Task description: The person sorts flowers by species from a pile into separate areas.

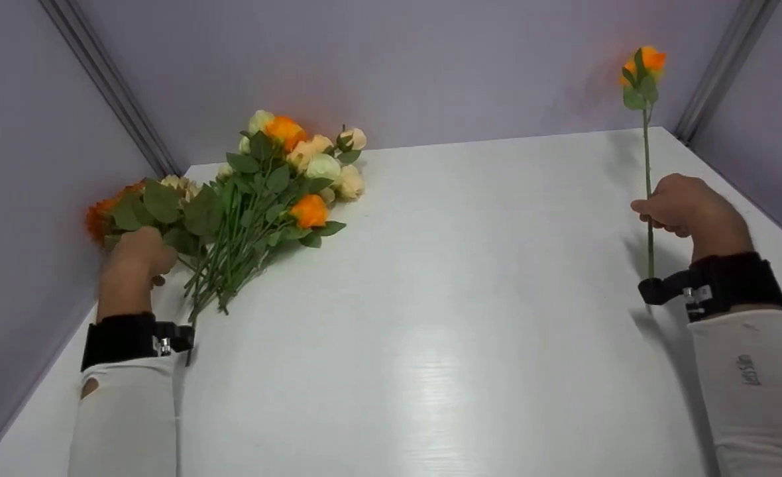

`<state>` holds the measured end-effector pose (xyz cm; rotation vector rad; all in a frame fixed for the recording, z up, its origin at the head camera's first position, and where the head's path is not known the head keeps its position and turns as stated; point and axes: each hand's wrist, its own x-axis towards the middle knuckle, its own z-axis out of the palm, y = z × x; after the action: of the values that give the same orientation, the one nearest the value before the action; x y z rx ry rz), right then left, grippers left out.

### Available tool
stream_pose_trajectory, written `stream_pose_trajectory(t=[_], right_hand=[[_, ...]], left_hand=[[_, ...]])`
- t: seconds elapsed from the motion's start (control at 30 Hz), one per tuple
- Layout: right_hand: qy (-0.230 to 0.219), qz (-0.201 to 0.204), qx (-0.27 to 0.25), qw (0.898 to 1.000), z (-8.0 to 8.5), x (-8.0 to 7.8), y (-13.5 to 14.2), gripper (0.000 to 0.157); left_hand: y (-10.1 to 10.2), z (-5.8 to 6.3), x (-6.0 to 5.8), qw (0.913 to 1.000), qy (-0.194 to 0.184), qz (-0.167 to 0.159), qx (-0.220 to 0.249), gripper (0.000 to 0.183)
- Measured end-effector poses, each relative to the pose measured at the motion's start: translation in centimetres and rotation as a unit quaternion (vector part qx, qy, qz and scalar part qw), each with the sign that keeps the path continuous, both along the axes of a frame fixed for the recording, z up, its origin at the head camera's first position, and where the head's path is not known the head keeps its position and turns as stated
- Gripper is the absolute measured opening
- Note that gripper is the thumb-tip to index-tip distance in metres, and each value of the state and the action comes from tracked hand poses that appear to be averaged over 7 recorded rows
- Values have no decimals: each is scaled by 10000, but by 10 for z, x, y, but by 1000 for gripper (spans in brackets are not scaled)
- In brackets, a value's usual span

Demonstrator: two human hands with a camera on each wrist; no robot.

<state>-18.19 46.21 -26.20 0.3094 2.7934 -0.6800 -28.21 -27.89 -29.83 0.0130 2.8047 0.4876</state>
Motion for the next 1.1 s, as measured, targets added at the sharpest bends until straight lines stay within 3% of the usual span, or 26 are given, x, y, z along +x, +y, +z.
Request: stream_pose_trajectory(t=[0.1, 0.2, 0.4, 0.6, 0.77, 0.87, 0.97, 1.1], right_hand=[[-413, 9, -105, 9991, -9, -3, 4, 41], [-774, 45, -225, 9967, -18, -4, 9, 41], [-1194, 209, 83, 9926, -32, -10, 11, 46], [-1232, 117, 2, 9923, -36, -11, 12, 43], [-962, 24, -39, 9954, -31, -8, 7, 47], [-759, -22, -47, 9971, -28, -5, 3, 51], [-568, -62, -50, 9984, -24, -3, -1, 56], [-271, -35, 77, 9996, -16, -3, -9, 59]], left_hand=[[-4, -13, -2, 9968, -469, 111, 641, 39], [-3, -20, -6, 9931, -680, 138, 942, 38], [-1, -27, -10, 9940, -441, 57, 995, 33], [-2, -32, -9, 9881, -504, 249, 1430, 36], [-4, -40, -9, 9716, -706, 714, 2143, 37], [-6, -38, -7, 9708, -653, 894, 2129, 48], [-3, -30, -5, 9766, -600, 905, 1858, 59], [6, -17, -2, 9934, -446, 529, 918, 66]])
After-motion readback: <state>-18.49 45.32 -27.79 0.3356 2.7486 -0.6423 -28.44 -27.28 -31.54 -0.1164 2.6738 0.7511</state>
